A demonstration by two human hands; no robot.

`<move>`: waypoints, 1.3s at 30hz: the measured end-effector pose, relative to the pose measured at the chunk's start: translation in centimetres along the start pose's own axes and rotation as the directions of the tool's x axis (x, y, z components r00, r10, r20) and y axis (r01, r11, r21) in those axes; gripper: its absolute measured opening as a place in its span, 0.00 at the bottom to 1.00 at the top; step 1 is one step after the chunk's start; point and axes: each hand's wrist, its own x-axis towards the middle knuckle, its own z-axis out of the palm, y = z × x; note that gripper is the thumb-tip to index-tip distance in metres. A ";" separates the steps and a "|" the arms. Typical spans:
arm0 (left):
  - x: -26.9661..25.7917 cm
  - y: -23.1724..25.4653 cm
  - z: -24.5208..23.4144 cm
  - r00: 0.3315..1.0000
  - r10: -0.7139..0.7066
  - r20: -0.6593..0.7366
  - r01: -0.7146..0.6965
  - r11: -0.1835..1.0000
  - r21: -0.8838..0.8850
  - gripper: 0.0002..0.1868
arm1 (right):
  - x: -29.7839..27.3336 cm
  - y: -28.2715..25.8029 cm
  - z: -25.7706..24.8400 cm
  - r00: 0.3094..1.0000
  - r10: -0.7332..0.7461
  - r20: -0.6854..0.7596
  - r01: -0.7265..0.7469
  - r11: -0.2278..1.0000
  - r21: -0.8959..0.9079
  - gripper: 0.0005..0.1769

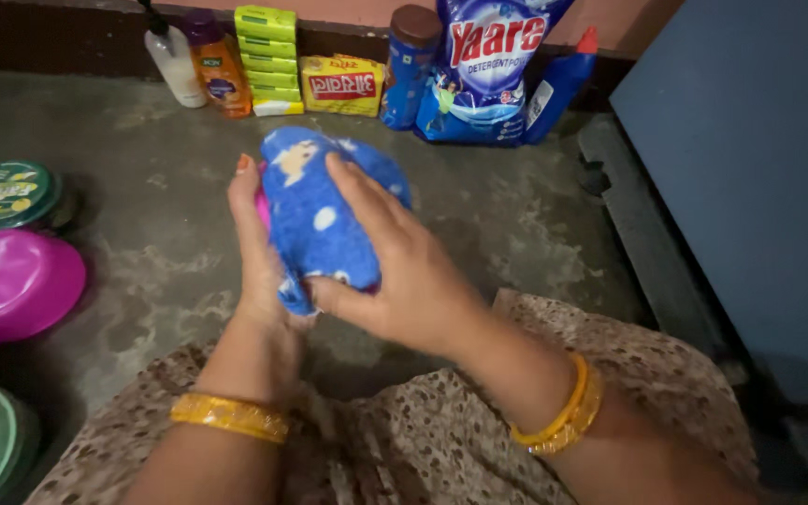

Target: The person wipes several household items with a blue cloth, including a purple bottle, a white pump bottle, a blue Harpic bottle, and two pink plastic lids. The items are handled one at a time and placed back on the floor.

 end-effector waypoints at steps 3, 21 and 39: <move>-0.5 -0.3 0.2 0.985 -0.161 -0.057 0.169 0.964 0.204 0.47 | 1.9 0.4 -1.5 0.960 0.252 0.121 -0.261 0.963 0.063 0.61; 1.6 -4.9 -3.9 0.985 0.168 -0.047 -0.039 0.475 0.879 0.40 | -1.7 10.8 -2.8 0.914 0.383 -0.136 -0.238 0.776 0.584 0.21; -1.2 -6.5 0.0 0.909 0.324 0.261 -0.364 0.317 0.876 0.35 | -1.1 7.1 0.5 0.924 -0.267 -0.274 0.106 0.867 -0.487 0.22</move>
